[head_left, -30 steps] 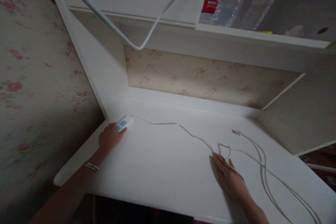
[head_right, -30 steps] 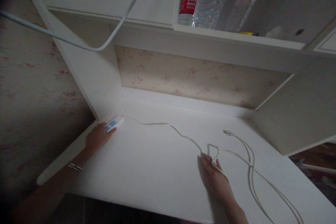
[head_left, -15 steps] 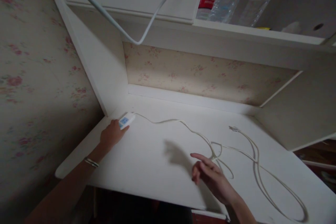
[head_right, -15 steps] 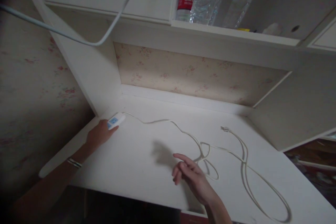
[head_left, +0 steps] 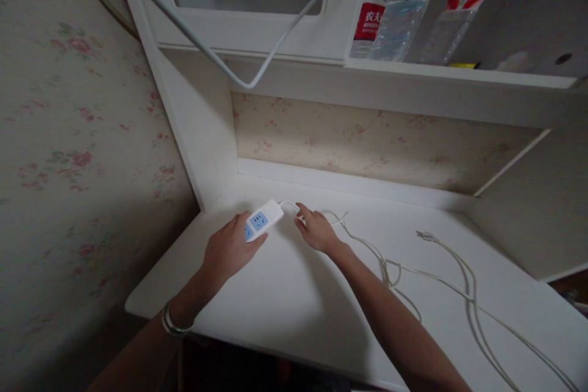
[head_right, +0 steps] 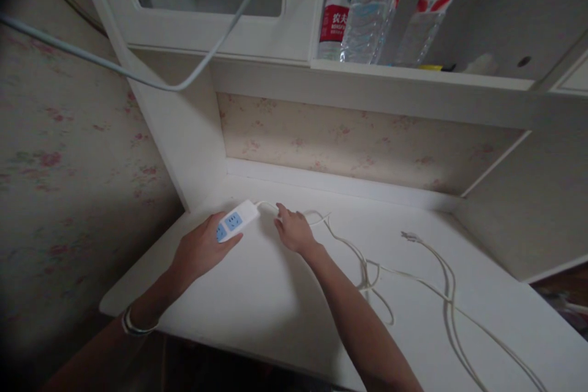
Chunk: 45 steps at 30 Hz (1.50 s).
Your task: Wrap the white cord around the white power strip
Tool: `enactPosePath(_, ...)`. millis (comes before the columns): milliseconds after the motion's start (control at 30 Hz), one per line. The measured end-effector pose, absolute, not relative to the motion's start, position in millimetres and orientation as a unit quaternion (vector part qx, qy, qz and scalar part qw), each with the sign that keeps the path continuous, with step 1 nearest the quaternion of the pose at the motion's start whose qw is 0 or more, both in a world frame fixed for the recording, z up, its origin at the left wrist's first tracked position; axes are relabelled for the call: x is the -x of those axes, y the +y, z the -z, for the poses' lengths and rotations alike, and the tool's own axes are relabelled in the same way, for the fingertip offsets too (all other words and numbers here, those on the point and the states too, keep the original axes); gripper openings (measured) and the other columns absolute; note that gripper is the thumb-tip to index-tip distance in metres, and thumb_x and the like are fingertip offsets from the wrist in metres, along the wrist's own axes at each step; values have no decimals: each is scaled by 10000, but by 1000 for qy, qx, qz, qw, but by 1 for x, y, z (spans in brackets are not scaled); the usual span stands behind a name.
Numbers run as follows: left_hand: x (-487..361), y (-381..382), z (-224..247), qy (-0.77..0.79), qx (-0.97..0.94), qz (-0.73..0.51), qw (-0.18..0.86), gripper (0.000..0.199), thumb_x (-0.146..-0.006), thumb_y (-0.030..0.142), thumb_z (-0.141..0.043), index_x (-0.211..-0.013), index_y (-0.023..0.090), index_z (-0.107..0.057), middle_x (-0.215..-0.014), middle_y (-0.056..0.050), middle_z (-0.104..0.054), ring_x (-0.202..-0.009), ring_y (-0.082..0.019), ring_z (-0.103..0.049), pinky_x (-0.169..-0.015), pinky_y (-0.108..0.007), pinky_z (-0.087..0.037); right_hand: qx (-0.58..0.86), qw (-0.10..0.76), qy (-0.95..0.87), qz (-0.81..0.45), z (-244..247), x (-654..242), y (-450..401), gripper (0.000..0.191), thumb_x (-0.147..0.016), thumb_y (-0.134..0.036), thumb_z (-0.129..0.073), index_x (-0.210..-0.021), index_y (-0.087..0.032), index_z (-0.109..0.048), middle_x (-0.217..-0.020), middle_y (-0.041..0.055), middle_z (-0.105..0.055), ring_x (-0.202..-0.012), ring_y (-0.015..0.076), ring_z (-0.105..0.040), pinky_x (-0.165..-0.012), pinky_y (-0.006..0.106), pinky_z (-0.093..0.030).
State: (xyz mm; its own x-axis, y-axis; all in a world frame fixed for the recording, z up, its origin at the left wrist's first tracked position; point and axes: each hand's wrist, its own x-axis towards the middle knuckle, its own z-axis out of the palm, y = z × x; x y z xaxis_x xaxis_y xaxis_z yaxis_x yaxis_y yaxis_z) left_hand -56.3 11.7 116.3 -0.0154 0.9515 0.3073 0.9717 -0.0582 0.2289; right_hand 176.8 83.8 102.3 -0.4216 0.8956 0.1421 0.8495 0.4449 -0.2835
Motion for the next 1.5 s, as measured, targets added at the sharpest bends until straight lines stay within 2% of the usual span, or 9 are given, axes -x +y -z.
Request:
enactPosePath(167,62,20,-116,-659,730,143,110,477,-869,420,-498,-1298,216,-464,-1055,-115,-623,-933,-256,-597,-775,-349,-425,474,5,-880,0,-101,-179,57,392,-986,-327,-274,-1285,-128,-432,-1032,173,-674,-814,243,-660,-690,323,-446)
enactPosePath(367,55,31,-111,-540,824,92,144,525,-791,190,-589,-1297,277,-478,-1093,-84,-618,-971,-244,-564,-841,-378,-387,270,-22,-962,34,-138,-187,34,372,-966,-392,-393,-848,-150,-650,-810,96,-678,-757,182,-625,-682,277,-405)
enactPosePath(500,41,27,-115,-430,891,82,121,553,-756,203,-661,-1269,303,-479,-1117,-47,-615,-1012,-231,-546,-866,-369,-369,224,77,-966,-101,-165,-198,47,387,-830,-562,-562,-825,-194,-686,-765,35,-653,-746,147,-587,-717,259,-387)
enactPosePath(700,30,14,-127,-347,928,115,76,583,-754,273,-676,-1292,283,-454,-1167,-43,-597,-1039,-223,-527,-884,-358,-372,339,230,-806,-427,-149,-213,72,444,-610,-561,-760,-679,-153,-598,-626,-47,-505,-575,87,-445,-529,207,-316)
enactPosePath(867,30,9,-132,-329,925,172,86,548,-782,269,-609,-1308,263,-457,-1151,-72,-605,-1004,-235,-544,-851,-389,-389,372,301,-711,-516,-117,-217,80,450,-666,-575,-684,-623,-162,-511,-536,-82,-374,-514,63,-318,-497,205,-252)
enactPosePath(1033,30,15,-130,-374,895,228,84,538,-781,261,-599,-1303,253,-468,-1159,-77,-598,-1006,-231,-557,-886,-377,-406,410,317,-691,-504,-92,-217,70,460,-842,-594,-462,-662,-171,-491,-583,-53,-405,-546,86,-358,-529,219,-306)
enactPosePath(1200,31,29,-133,-499,824,239,125,551,-815,289,-595,-1343,252,-440,-1165,-87,-599,-1026,-247,-562,-884,-381,-423,433,142,-800,-389,-80,-220,43,436,-952,-515,-288,-848,-180,-548,-684,-2,-553,-634,135,-500,-602,247,-374)
enactPosePath(1333,32,38,-129,-548,803,177,153,552,-802,233,-601,-1333,282,-456,-1165,-73,-612,-1015,-265,-555,-862,-409,-410,439,7,-866,-241,-94,-221,17,334,-951,-448,-369,-1027,-188,-565,-813,61,-669,-724,189,-621,-629,260,-382)
enactPosePath(1500,26,37,-112,-538,817,133,160,557,-785,144,-581,-1312,291,-476,-1150,-73,-624,-974,-254,-559,-831,-409,-397,424,1,-902,-84,-129,-225,3,379,-962,-450,-361,-876,-192,-625,-812,75,-691,-707,185,-638,-618,254,-363)
